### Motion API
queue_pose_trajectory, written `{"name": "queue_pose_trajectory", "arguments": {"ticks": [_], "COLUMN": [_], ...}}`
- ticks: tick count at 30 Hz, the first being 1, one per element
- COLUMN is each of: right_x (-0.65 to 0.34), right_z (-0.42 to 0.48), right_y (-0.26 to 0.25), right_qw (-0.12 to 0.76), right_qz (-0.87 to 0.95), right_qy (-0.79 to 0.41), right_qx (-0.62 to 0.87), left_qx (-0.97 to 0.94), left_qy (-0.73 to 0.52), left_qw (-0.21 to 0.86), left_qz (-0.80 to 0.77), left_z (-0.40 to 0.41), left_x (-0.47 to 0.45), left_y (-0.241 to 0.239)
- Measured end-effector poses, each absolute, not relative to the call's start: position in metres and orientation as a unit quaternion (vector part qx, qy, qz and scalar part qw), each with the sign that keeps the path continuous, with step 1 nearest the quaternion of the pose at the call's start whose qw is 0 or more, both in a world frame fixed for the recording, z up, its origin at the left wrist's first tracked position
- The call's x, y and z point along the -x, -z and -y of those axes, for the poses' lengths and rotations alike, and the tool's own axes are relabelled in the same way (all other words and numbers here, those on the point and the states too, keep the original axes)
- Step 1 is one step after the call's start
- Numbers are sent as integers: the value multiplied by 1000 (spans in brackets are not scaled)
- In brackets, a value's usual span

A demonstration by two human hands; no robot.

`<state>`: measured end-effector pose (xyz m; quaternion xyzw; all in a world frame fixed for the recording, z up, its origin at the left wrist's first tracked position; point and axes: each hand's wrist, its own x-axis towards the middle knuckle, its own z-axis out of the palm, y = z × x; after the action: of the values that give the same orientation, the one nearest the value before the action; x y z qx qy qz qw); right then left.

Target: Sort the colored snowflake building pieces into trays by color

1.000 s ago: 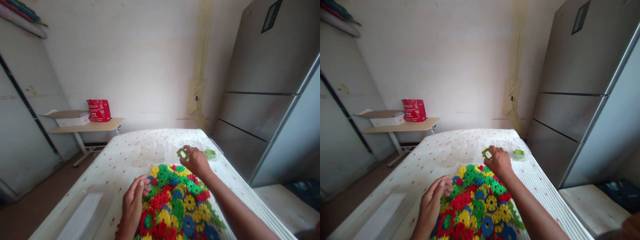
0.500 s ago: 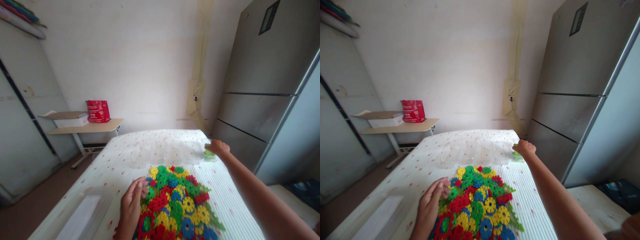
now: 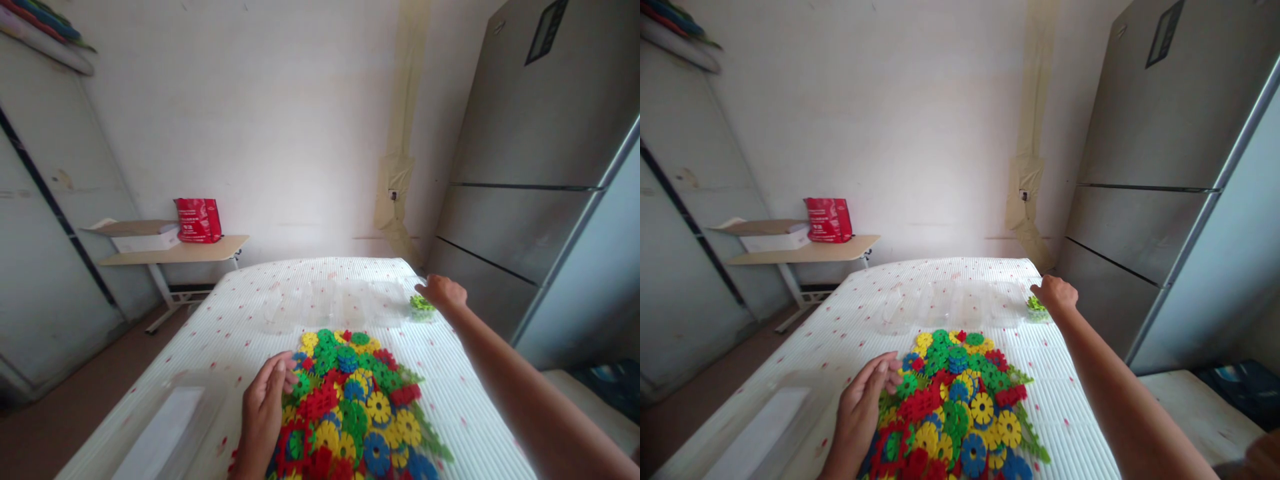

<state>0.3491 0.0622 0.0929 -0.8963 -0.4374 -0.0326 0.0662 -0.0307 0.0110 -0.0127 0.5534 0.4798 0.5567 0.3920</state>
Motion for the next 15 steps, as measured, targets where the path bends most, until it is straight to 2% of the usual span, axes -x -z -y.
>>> {"name": "queue_pose_trajectory", "arguments": {"ticks": [8, 12, 15], "right_x": [-347, -335, -318], "right_z": [-24, 5, 22], "right_y": [-104, -72, -41], "right_qw": [128, 208, 261], "right_qz": [444, 534, 640], "right_qy": [88, 145, 124], "right_qx": [882, 807, 713], "left_qx": [-552, -537, -521], "left_qy": [-560, -577, -595], "left_qw": [390, 396, 400], "left_qz": [-479, -471, -463], "left_z": [-9, -10, -10], "left_x": [31, 34, 36], "left_y": [13, 10, 5]}}
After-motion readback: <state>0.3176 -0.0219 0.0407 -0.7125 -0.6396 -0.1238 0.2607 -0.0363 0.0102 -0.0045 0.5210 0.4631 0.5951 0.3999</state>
